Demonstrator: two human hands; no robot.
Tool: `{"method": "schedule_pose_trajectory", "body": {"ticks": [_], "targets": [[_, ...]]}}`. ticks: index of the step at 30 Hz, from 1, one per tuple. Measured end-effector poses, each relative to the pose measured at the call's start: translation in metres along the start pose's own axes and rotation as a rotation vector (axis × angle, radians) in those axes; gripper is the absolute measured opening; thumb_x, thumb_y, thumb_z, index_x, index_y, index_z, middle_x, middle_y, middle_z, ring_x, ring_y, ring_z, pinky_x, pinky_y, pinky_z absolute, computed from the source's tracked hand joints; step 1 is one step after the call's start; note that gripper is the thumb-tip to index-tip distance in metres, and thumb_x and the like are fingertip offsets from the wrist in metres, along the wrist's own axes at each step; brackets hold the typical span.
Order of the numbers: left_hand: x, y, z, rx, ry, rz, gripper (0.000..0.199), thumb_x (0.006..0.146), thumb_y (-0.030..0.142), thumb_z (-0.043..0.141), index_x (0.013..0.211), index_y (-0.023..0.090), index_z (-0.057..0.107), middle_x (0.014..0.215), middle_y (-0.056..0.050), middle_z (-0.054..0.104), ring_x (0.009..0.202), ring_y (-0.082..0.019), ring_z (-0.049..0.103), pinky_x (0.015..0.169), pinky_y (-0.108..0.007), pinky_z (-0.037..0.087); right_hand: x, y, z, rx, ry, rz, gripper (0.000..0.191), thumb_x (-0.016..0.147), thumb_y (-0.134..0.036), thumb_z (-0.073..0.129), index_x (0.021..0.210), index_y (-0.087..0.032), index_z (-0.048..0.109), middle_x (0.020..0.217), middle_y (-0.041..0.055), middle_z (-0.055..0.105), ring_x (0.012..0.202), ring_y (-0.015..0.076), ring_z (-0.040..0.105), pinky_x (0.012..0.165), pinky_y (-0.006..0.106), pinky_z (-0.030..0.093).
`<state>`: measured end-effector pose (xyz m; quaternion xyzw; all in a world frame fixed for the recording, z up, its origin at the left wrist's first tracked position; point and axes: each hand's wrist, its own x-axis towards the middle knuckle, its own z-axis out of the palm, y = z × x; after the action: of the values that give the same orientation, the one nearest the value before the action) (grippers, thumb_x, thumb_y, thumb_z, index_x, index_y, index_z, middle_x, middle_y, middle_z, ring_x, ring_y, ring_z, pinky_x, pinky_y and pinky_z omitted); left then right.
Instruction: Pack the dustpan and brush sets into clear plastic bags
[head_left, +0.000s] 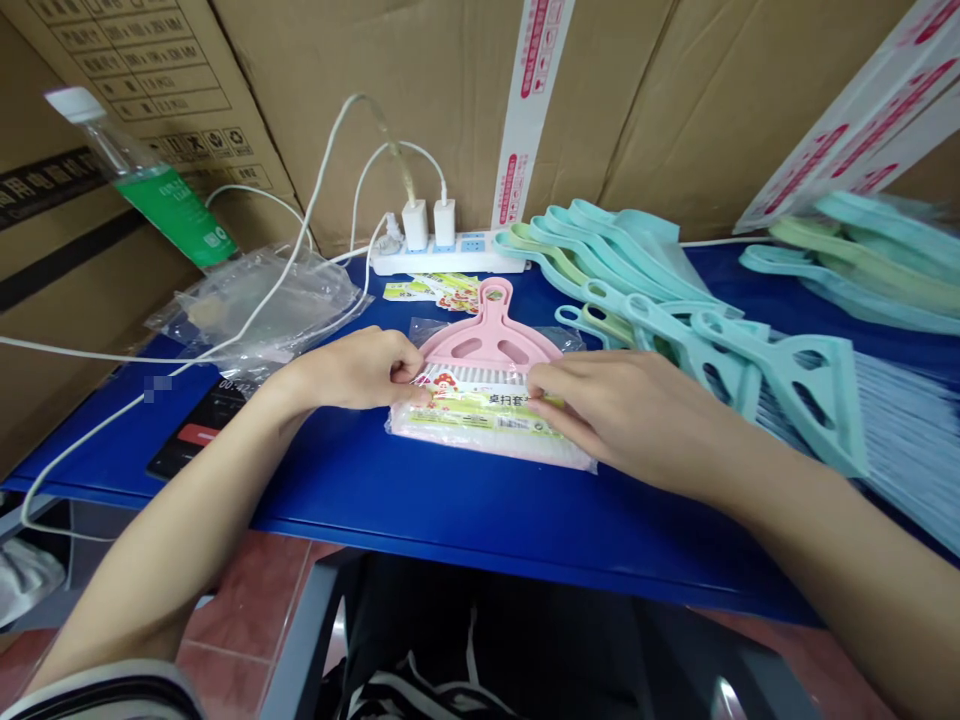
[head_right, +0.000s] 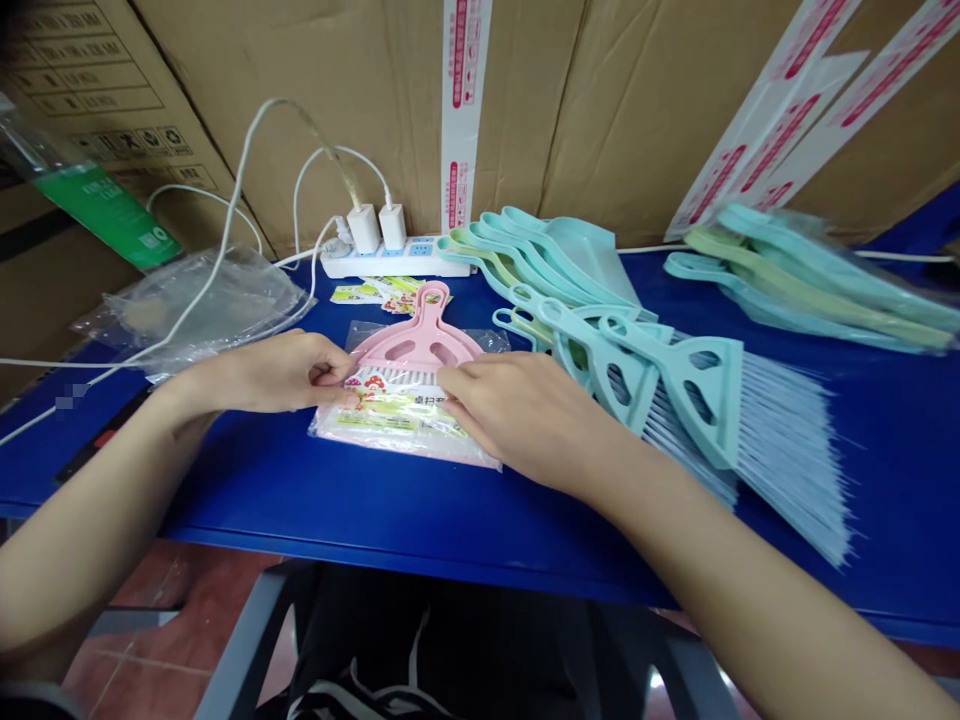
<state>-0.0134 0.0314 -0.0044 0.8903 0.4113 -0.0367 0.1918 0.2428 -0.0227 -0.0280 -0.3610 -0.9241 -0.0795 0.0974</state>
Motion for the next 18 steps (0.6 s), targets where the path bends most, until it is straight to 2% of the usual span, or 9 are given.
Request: {"method": "schedule_pose_trajectory", "body": {"ticks": [5,11,15,18], "targets": [[0.001,-0.003,0.001,-0.079,-0.011,0.017,0.041,0.08,0.033,0.053,0.055,0.022,0.023,0.054,0.007,0.023,0.051,-0.009,0.025,0.05,-0.026,0.022,0.001,-0.007,0.006,0.077,0.116,-0.107,0.031,0.1,-0.017,0.039,0.095,-0.017,0.07,0.087,0.0083,0.073,0.08,0.0219,0.066,0.074,0.034,0.051],[0.0,-0.002,0.002,-0.021,0.023,-0.008,0.041,0.079,0.031,0.054,0.053,0.021,0.025,0.052,0.008,0.023,0.051,-0.009,0.024,0.05,-0.026,0.021,0.003,-0.015,0.018,0.167,0.062,-0.168,0.034,0.101,-0.019,0.045,0.126,-0.018,0.068,0.098,0.009,0.075,0.088,0.0227,0.069,0.078,0.037,0.055],[-0.003,0.006,0.003,0.037,0.019,-0.051,0.038,0.079,0.03,0.056,0.053,0.021,0.03,0.05,0.007,0.029,0.05,-0.009,0.027,0.051,-0.028,0.022,0.003,-0.012,0.018,0.223,-0.012,-0.122,0.035,0.101,-0.02,0.046,0.128,-0.022,0.068,0.103,0.0087,0.076,0.088,0.022,0.07,0.078,0.037,0.055],[-0.004,0.012,0.005,0.058,0.014,-0.057,0.037,0.081,0.032,0.056,0.053,0.02,0.033,0.05,0.007,0.033,0.05,-0.01,0.029,0.053,-0.029,0.024,0.002,-0.009,0.013,0.265,-0.036,-0.106,0.034,0.101,-0.02,0.044,0.124,-0.023,0.07,0.099,0.007,0.077,0.086,0.0211,0.07,0.077,0.037,0.054]]}}
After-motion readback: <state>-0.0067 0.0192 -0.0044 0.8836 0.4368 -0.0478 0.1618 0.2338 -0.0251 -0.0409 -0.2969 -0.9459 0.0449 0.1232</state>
